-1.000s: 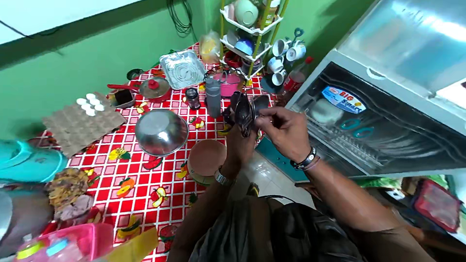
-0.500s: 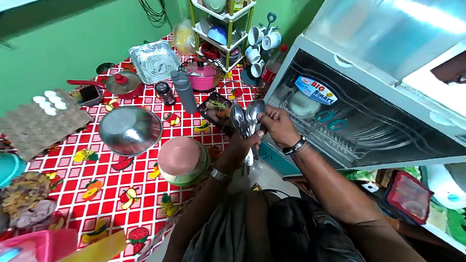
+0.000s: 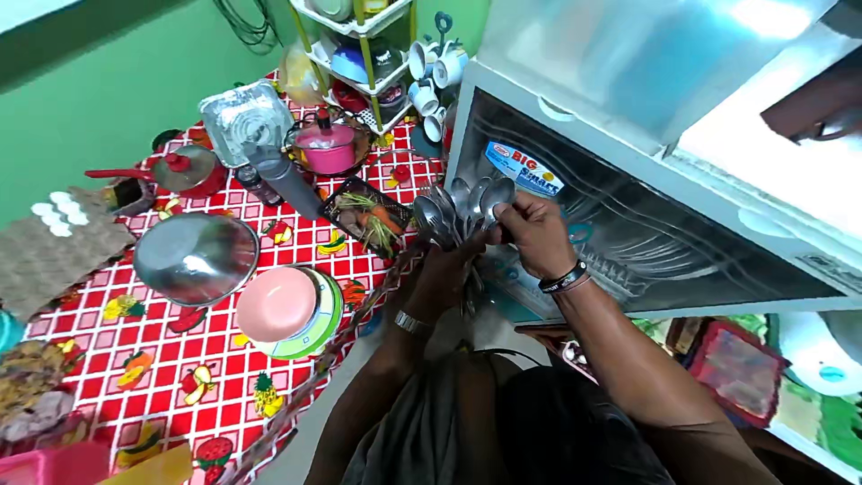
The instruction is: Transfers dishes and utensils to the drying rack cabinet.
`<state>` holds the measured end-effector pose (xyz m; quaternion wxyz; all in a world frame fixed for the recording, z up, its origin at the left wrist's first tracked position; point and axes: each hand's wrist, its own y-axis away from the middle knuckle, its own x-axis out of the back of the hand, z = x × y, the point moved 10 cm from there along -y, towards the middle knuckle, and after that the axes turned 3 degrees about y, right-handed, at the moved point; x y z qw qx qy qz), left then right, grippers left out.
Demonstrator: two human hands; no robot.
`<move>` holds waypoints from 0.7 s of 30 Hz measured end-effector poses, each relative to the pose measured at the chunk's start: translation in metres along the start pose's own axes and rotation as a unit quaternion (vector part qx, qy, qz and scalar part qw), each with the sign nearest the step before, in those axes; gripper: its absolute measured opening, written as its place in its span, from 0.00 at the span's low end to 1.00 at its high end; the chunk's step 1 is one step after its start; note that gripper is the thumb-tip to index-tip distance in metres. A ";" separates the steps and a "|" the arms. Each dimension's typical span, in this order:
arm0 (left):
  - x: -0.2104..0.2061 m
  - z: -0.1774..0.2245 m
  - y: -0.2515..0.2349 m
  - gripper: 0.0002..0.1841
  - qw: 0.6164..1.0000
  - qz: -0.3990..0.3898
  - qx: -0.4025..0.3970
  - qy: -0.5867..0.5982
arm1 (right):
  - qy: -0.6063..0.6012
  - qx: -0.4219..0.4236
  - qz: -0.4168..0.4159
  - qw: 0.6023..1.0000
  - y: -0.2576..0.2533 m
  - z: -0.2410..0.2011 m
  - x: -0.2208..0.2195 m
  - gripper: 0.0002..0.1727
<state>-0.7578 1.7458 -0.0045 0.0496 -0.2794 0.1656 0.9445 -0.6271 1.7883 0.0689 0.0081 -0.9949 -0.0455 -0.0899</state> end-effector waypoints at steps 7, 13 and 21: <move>-0.004 0.017 -0.016 0.11 0.997 -0.056 -0.005 -0.047 | -0.068 -0.029 0.135 0.988 -0.002 0.007 0.022 0.09; 0.014 0.037 -0.016 0.14 0.993 -0.094 -0.017 -0.066 | -0.120 -0.008 0.190 0.974 -0.005 0.005 0.040 0.05; 0.013 0.058 -0.006 0.12 0.975 -0.140 -0.052 -0.162 | -0.110 0.150 0.172 0.967 -0.013 -0.085 0.066 0.11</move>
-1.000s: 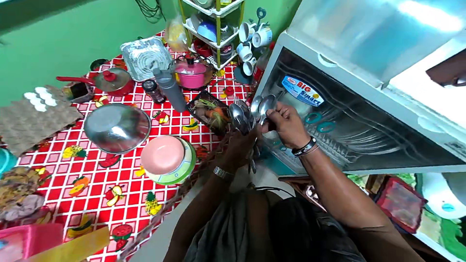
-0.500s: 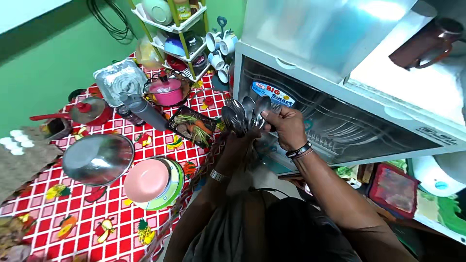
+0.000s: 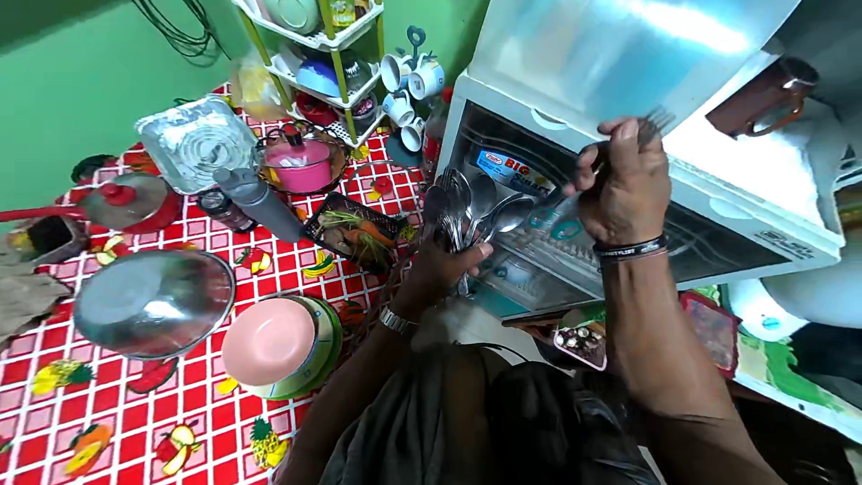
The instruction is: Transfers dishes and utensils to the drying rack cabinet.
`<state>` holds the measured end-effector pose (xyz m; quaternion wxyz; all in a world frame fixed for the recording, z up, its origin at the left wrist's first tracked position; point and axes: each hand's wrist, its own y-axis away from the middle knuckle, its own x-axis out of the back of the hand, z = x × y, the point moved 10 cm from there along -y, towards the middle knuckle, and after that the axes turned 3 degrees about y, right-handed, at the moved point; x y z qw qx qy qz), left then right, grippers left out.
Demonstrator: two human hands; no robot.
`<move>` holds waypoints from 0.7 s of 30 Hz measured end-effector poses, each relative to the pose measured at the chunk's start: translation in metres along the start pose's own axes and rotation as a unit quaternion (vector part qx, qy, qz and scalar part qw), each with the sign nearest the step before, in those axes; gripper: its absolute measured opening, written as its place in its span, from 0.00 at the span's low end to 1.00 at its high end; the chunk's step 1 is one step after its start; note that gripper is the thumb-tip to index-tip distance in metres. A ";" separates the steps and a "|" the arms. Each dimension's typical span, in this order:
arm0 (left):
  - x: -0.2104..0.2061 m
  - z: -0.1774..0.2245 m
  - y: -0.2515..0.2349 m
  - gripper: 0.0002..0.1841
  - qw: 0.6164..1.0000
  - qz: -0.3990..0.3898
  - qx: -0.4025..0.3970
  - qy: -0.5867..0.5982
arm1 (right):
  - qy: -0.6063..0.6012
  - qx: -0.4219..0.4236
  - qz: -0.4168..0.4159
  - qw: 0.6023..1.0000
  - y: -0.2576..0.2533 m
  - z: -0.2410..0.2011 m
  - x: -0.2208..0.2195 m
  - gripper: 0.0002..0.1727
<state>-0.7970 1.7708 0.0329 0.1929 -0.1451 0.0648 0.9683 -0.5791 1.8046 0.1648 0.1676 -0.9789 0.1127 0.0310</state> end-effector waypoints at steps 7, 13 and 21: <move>-0.018 -0.006 0.008 0.11 0.996 -0.036 0.060 -0.053 | 0.425 0.051 -0.281 0.859 0.005 -0.010 -0.098 0.23; -0.022 -0.013 0.021 0.11 0.993 -0.063 0.082 -0.051 | 0.405 0.084 -0.313 0.855 0.003 0.001 -0.111 0.08; -0.034 -0.012 0.039 0.05 0.991 -0.109 0.056 0.049 | 0.042 -0.029 -0.106 0.993 -0.042 -0.022 -0.049 0.07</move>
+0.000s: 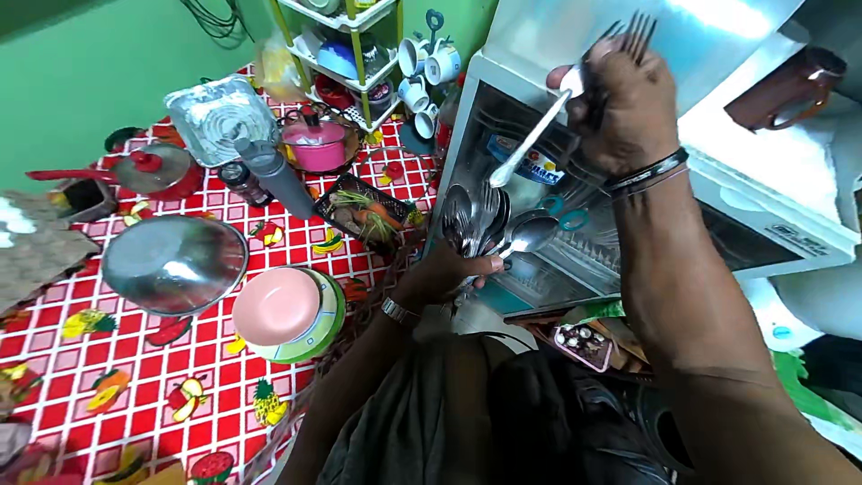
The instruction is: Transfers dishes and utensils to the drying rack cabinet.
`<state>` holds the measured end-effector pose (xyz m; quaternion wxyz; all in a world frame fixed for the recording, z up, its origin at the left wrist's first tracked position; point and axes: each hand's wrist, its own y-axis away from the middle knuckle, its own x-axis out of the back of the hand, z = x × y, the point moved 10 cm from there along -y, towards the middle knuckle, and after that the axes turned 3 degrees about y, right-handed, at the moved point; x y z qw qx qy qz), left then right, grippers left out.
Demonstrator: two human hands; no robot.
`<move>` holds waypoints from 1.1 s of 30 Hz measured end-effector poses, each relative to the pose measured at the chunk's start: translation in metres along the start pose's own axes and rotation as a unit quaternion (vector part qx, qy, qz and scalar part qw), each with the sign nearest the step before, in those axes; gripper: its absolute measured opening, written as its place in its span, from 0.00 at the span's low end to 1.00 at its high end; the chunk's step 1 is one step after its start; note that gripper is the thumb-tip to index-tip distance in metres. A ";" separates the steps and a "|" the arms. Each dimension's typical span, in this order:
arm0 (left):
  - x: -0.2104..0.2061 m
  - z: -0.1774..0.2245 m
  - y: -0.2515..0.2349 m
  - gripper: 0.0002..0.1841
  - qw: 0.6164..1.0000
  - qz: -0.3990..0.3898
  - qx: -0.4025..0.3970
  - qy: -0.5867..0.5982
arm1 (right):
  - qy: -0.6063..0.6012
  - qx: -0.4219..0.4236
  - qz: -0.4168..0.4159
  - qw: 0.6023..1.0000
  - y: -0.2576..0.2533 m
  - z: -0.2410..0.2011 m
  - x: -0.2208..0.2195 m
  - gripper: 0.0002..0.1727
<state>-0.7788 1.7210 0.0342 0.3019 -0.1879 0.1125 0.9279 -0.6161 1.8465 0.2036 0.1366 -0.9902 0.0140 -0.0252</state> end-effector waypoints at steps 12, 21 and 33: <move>-0.001 -0.011 -0.004 0.14 0.992 0.092 -0.001 -0.091 | 0.335 0.014 -0.206 0.919 0.091 0.000 -0.069 0.10; 0.012 -0.011 0.004 0.05 0.956 0.189 -0.138 -0.176 | 0.348 -0.090 -0.122 0.925 0.141 0.081 -0.086 0.17; 0.003 -0.045 0.015 0.09 0.984 0.097 0.052 -0.140 | 0.160 -0.131 -0.091 0.974 0.148 0.107 -0.067 0.07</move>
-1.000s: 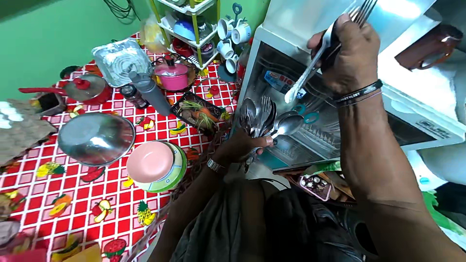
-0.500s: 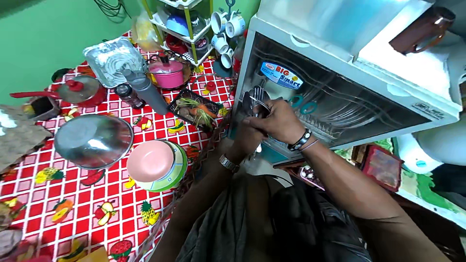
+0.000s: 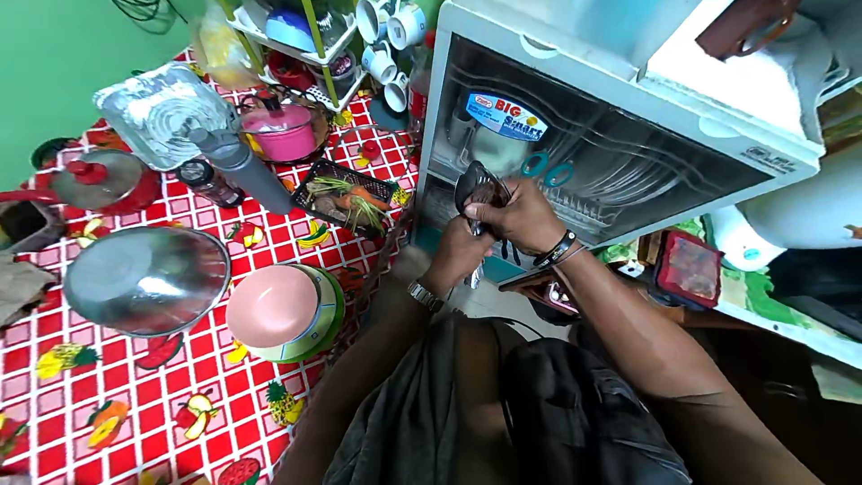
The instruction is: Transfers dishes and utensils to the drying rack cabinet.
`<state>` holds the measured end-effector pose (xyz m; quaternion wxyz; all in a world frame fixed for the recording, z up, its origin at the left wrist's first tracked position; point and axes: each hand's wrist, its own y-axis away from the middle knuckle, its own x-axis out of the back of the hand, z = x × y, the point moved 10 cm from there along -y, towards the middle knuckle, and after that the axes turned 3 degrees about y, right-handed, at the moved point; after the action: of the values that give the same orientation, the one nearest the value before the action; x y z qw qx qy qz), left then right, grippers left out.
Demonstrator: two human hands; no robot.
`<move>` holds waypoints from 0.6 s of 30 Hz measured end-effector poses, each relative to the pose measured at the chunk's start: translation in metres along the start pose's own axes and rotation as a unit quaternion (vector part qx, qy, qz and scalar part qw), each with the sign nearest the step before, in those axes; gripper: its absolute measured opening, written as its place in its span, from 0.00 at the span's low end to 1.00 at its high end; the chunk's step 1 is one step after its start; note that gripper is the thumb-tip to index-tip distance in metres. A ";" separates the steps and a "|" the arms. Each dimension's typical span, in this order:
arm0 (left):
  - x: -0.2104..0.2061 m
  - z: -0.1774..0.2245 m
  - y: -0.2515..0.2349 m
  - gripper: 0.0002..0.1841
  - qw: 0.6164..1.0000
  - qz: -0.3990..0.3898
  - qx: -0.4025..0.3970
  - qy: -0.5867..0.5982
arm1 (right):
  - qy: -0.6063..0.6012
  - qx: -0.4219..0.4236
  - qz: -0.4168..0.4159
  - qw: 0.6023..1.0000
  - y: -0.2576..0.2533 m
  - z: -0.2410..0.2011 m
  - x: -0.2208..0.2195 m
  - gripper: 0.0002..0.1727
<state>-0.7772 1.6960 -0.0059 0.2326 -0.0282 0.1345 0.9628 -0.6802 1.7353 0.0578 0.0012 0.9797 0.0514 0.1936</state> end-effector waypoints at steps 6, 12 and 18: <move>-0.006 -0.009 -0.002 0.12 0.999 -0.021 0.040 -0.017 | 0.033 0.075 0.121 0.989 0.004 -0.063 0.072 0.10; -0.016 -0.012 -0.005 0.10 0.998 -0.056 0.025 0.009 | -0.272 0.141 0.256 0.917 0.017 -0.080 0.174 0.07; -0.011 0.008 -0.009 0.11 1.000 0.014 -0.020 -0.002 | -0.211 0.075 0.249 0.942 0.021 -0.049 0.153 0.11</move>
<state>-0.7636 1.7009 0.0007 0.2191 -0.0292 0.1151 0.9685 -0.5562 1.7291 0.1612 -0.1096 0.9769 -0.1811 -0.0283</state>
